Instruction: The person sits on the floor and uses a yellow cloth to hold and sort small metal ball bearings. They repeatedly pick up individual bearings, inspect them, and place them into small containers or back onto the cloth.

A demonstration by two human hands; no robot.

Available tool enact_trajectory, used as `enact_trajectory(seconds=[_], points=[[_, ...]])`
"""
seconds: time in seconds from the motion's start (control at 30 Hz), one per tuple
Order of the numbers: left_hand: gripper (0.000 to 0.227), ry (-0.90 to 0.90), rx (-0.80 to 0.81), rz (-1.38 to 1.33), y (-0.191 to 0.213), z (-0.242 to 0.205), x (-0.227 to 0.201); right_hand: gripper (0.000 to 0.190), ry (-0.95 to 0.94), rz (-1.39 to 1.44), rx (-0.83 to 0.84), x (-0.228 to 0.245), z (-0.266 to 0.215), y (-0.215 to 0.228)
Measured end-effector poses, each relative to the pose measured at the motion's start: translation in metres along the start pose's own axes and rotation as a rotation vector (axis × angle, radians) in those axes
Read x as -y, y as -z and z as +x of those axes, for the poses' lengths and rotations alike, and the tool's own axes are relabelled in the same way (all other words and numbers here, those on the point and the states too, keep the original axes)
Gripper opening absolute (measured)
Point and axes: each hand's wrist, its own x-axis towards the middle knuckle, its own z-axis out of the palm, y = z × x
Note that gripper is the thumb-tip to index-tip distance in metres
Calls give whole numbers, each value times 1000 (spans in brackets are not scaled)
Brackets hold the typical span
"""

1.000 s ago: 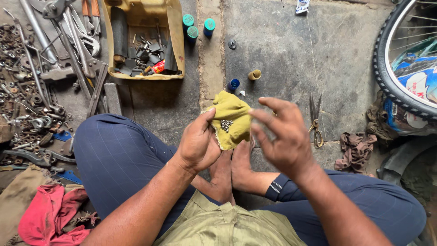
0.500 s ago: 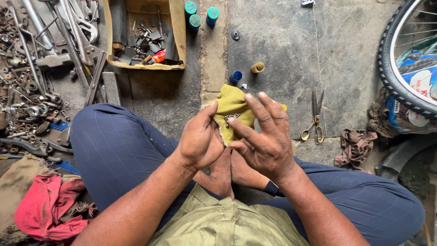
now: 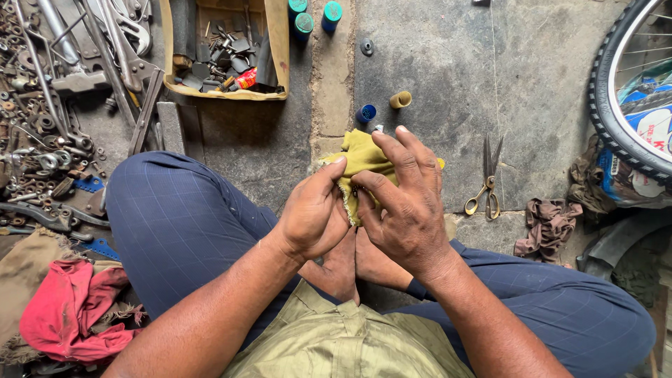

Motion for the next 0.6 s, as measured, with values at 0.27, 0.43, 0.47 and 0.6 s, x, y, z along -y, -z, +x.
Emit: enact_trajectory(seconds=[0.27,0.43,0.47,0.6], points=[[43,1,-54,7,5,0,3,20,11,-18,-2,-4,-3,-4],[40,-10,-67,-8,9,1,4,17,44,-45,11,-2,-1,-5],[40,-8,-73,-7,10,1,5,16,52,-54,10,-2,0,-5],[41,4,-29,-27,8,1,5,14,20,9,-17,-2,0,-4]])
